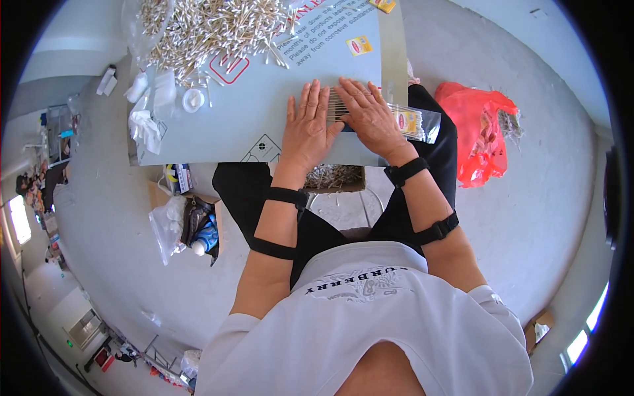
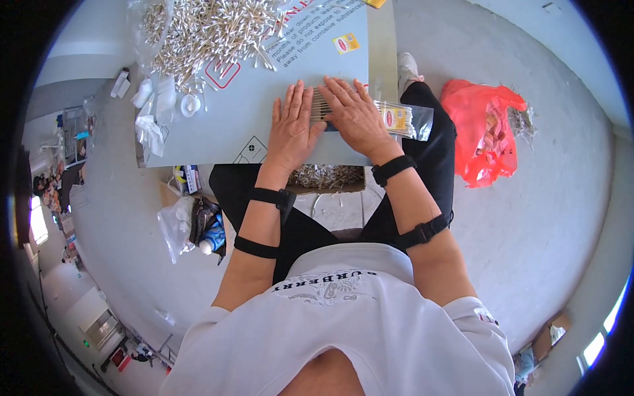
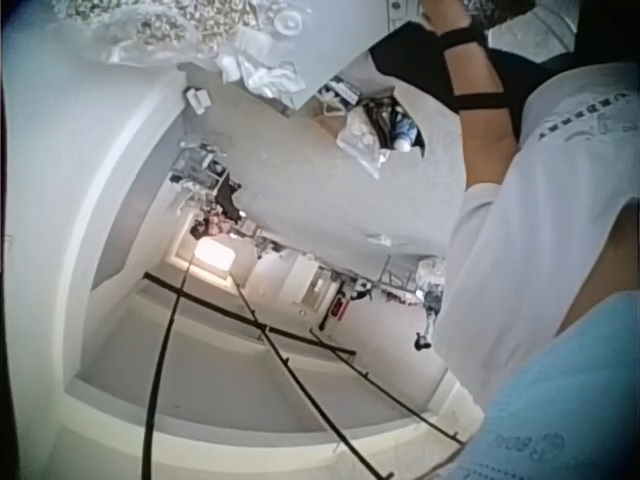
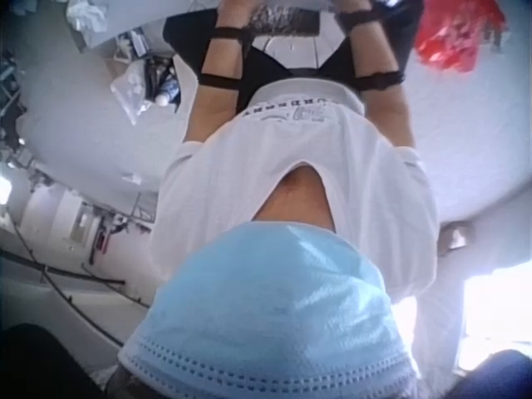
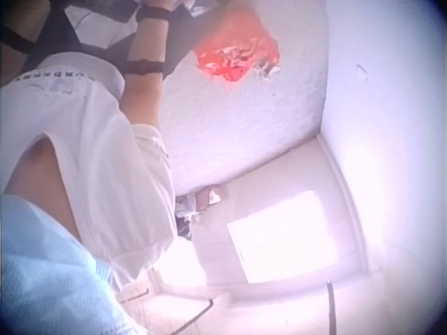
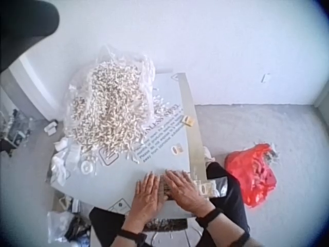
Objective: The recorder is counting out cotton swabs and placing them into small, clear plastic bags.
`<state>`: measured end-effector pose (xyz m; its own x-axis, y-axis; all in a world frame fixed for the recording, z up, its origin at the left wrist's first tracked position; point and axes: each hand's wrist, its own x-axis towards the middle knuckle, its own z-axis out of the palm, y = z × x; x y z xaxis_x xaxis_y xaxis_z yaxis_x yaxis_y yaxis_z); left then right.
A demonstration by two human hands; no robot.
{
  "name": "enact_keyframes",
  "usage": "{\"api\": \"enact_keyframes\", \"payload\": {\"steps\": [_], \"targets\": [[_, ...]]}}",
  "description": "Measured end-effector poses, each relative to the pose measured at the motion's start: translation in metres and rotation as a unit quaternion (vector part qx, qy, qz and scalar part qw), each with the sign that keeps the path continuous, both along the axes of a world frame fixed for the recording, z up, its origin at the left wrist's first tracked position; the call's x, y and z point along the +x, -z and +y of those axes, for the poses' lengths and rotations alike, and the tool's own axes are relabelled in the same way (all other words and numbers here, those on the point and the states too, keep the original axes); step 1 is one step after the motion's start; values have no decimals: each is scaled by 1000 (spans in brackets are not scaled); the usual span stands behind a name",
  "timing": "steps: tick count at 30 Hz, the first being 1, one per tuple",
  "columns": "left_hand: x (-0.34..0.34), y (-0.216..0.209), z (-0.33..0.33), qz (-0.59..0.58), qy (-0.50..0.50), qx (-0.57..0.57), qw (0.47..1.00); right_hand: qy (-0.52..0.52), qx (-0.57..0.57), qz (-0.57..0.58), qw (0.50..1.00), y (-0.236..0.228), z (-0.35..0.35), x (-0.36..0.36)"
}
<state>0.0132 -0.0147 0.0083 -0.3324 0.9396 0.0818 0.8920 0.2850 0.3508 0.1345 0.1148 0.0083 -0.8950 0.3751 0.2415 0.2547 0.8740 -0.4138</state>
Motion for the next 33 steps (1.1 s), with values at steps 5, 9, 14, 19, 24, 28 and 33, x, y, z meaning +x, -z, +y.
{"api": "enact_keyframes", "payload": {"steps": [5, 9, 14, 19, 24, 28, 33], "targets": [[9, 5, 2, 33, -30, -22, 999, 12, 46, -6, 999, 17, -11, 2], [10, 5, 2, 33, -27, -16, 999, 24, 59, 14, 998, 19, -13, 1], [8, 7, -3, 34, -36, -36, 998, 147, 45, -9, 988, -16, -9, 30], [24, 6, 7, 35, -34, -31, 998, 228, 10, -91, 969, 16, 10, 82], [52, 6, 19, 9, -38, -28, 999, 218, -31, -54, 974, 30, 10, 86], [76, 5, 28, -9, -30, -26, 999, 222, -54, -38, 973, 30, 10, 84], [82, 5, 29, -20, -30, 0, 999, 224, -66, -30, 972, 31, 9, 84]]}}
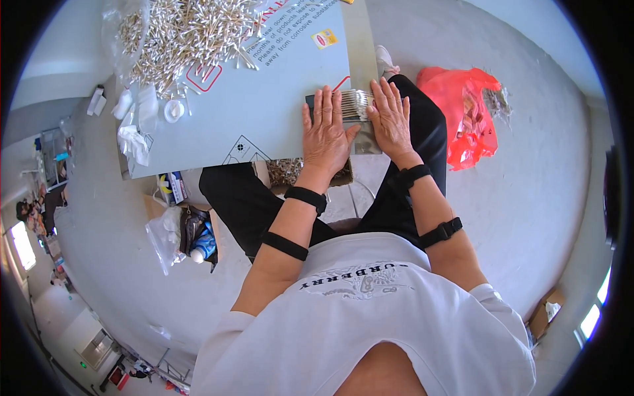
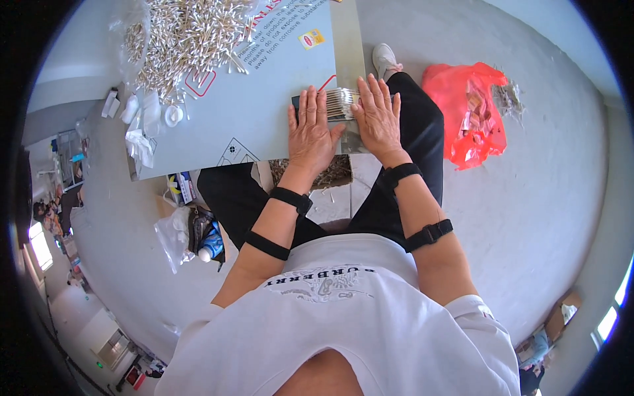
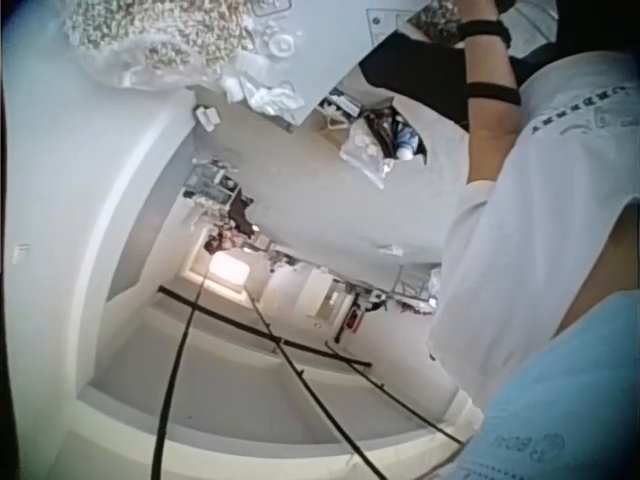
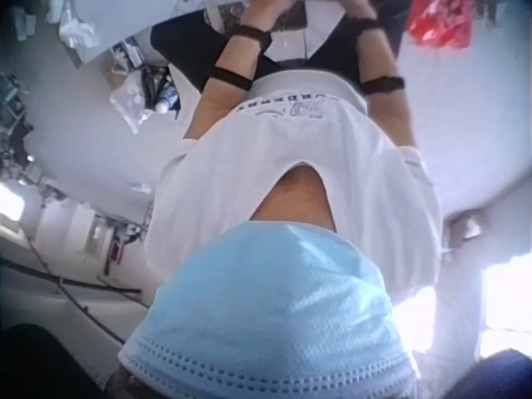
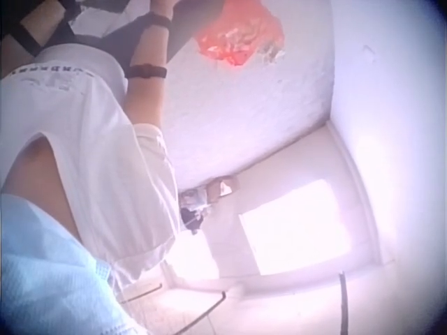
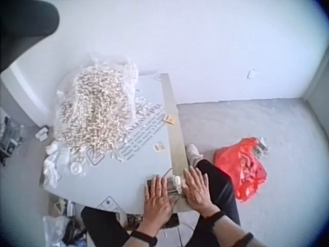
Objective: The recorder is counting out cotton swabs and placing them into small, clear plastic bags.
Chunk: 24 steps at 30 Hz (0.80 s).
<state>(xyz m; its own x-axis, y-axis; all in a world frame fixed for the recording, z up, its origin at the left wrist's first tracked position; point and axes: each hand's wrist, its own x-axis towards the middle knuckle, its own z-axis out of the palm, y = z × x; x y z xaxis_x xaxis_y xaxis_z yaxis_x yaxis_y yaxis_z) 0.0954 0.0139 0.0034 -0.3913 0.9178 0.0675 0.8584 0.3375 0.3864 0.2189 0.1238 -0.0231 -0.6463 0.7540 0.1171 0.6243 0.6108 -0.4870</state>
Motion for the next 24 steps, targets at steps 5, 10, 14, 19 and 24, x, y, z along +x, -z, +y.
{"api": "enact_keyframes", "payload": {"steps": [5, 10, 14, 19, 24], "targets": [[1, -2, -4, 7, 23, -17, 1000, 0, 1, -1, 1000, -2, 0, 0], [-1, -3, -2, 9, 44, -6, 999, -5, 11, -7, 1000, -1, 0, 1], [4, -2, 8, -8, 64, 1, 998, -11, 6, -4, 1000, 1, 1, 0], [-4, 8, 7, -102, 34, 108, 988, 133, -40, 147, 979, -3, 5, 6], [-7, 4, 33, -338, -67, 284, 895, 259, -462, 503, 683, 11, 19, 9]]}}
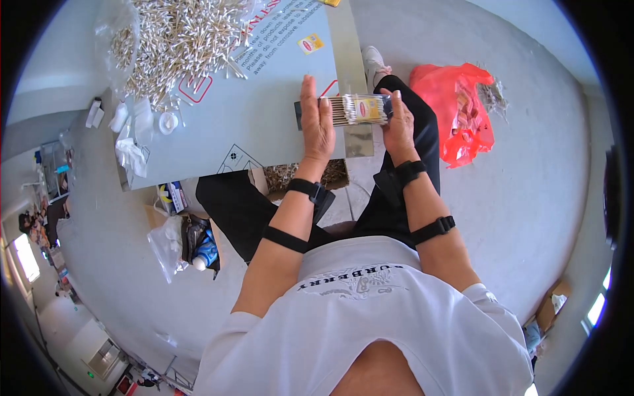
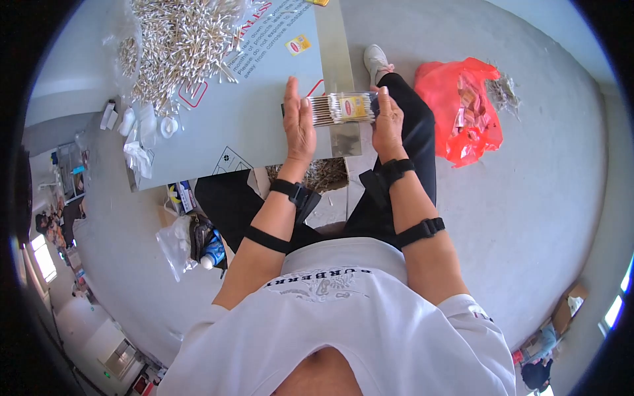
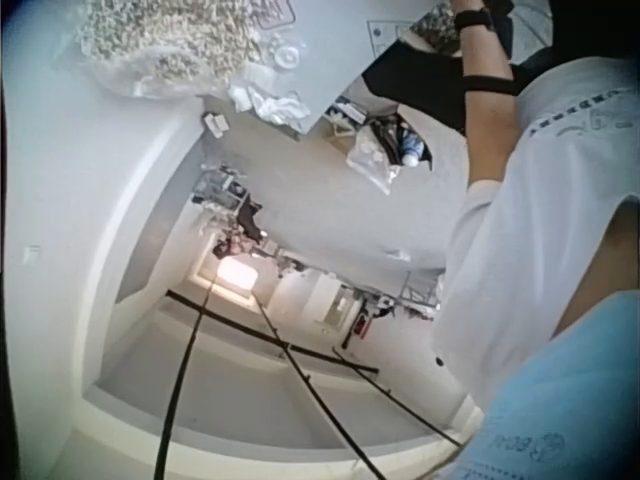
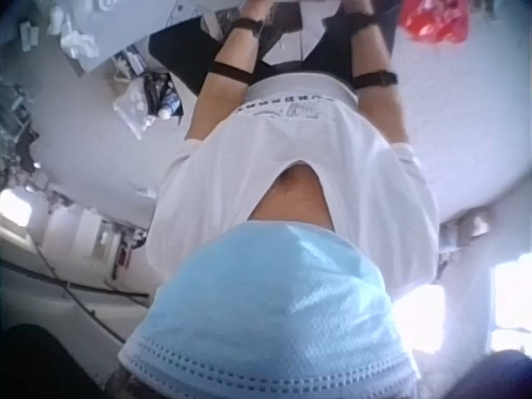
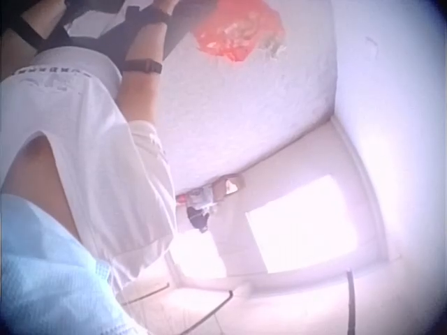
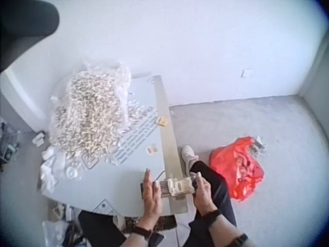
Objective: The recorder is counting out cotton swabs and placing them into small, clear plastic bags.
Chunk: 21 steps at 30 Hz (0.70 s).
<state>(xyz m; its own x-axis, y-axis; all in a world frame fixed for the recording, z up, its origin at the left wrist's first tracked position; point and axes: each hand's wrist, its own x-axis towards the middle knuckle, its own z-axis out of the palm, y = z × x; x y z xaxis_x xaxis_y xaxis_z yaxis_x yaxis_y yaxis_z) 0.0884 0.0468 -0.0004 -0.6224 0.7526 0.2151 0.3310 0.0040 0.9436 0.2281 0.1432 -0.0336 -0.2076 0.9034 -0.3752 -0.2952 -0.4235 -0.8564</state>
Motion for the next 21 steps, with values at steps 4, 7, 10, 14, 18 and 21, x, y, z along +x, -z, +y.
{"api": "enact_keyframes", "payload": {"steps": [4, 7, 10, 14, 18, 21], "targets": [[5, 3, 8, -49, 6, 39, 998, -19, -54, 42, 997, -1, -7, -16], [8, 2, 10, -78, -2, 53, 996, -20, -36, 19, 999, 0, -8, -17], [17, -2, 14, -124, 11, 59, 990, -26, -14, -2, 1000, 4, -9, -16], [31, 3, 23, -151, 11, 79, 985, -22, 21, -12, 999, 5, -13, -25], [36, 8, 26, -103, 20, 73, 992, -1, 38, -29, 999, 9, -14, -25], [29, 9, 27, -82, 21, 72, 994, -4, 56, -49, 997, 3, -15, -23]]}}
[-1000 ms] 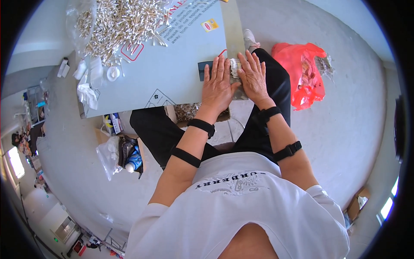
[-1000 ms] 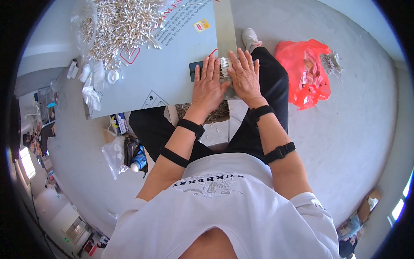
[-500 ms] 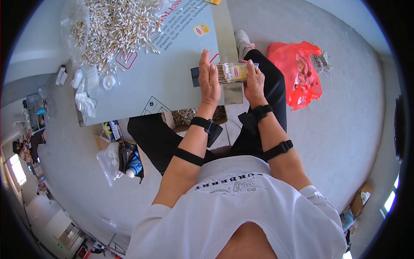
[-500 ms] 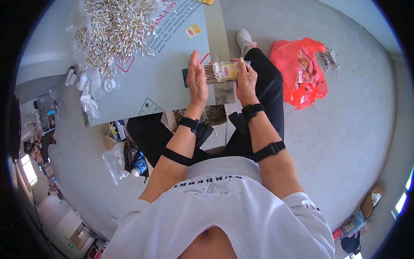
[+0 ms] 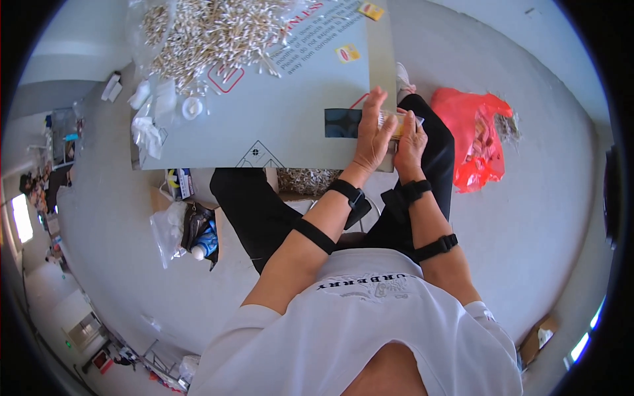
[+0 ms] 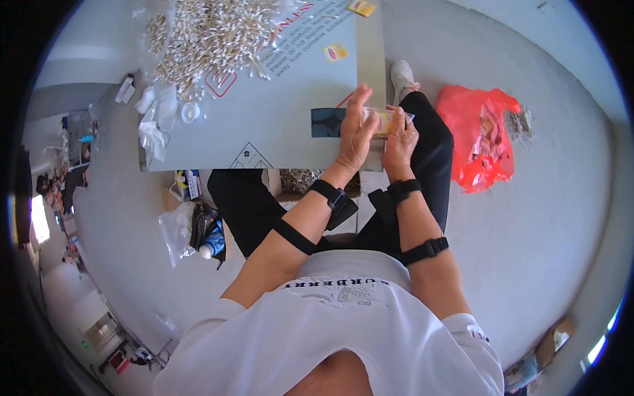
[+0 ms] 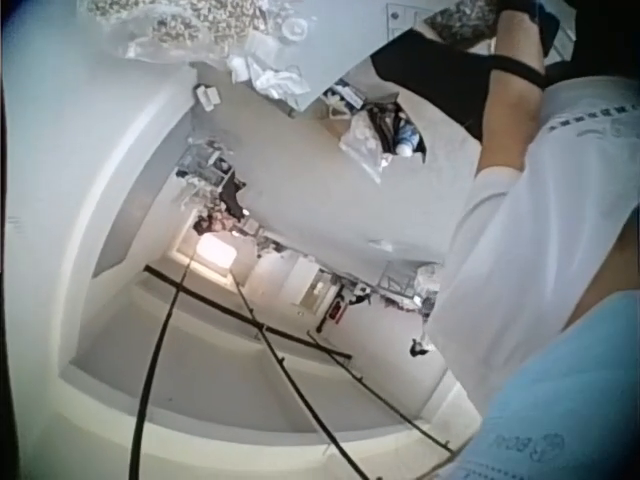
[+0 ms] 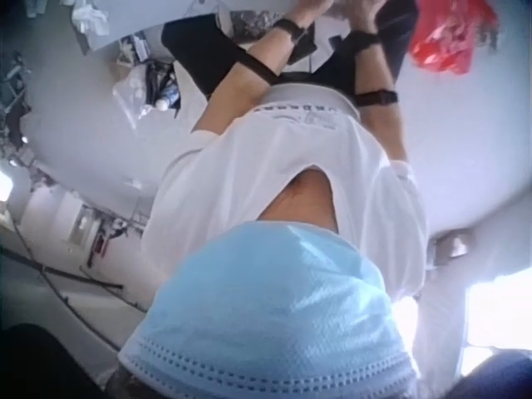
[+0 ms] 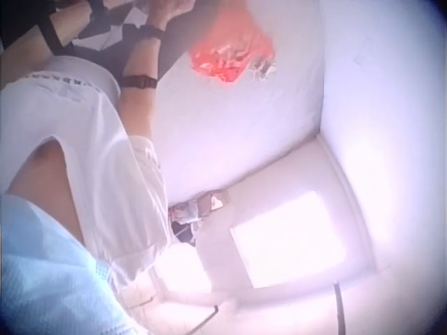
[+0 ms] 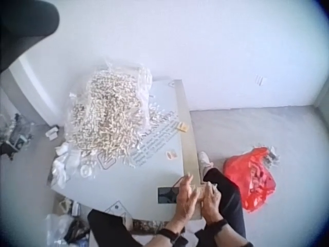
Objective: The recorder is counting out cotton swabs and placing them into small, clear plastic bags.
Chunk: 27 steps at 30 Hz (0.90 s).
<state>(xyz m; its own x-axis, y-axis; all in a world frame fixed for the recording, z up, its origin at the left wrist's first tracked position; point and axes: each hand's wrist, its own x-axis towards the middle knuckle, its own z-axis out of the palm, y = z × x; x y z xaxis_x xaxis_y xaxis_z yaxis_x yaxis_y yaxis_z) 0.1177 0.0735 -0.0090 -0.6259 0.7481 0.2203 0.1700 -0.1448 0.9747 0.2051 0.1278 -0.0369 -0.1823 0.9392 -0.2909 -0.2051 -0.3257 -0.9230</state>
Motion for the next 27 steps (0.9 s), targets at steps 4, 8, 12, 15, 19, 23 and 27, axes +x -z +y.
{"api": "enact_keyframes", "payload": {"steps": [4, 8, 12, 15, 19, 23, 27], "targets": [[-47, -1, -9, 105, -81, -41, 990, 34, 63, -91, 993, 2, 8, 13], [-155, -5, -29, 320, -323, -201, 868, 61, 380, -389, 837, -33, 12, 9], [-202, -23, -22, 273, -333, -395, 812, -26, 472, -355, 807, -64, 4, -22], [-205, -19, -22, 311, -316, -447, 777, -120, 452, -282, 838, -64, -7, -50], [-177, -4, -38, 374, -278, -410, 784, -262, 313, -207, 889, -50, -12, -82], [-154, -1, -59, 387, -203, -317, 841, -282, 447, -267, 806, -57, -19, -117], [-182, -6, -51, 353, -202, -208, 890, -307, 484, -314, 757, -48, -10, -136]]}}
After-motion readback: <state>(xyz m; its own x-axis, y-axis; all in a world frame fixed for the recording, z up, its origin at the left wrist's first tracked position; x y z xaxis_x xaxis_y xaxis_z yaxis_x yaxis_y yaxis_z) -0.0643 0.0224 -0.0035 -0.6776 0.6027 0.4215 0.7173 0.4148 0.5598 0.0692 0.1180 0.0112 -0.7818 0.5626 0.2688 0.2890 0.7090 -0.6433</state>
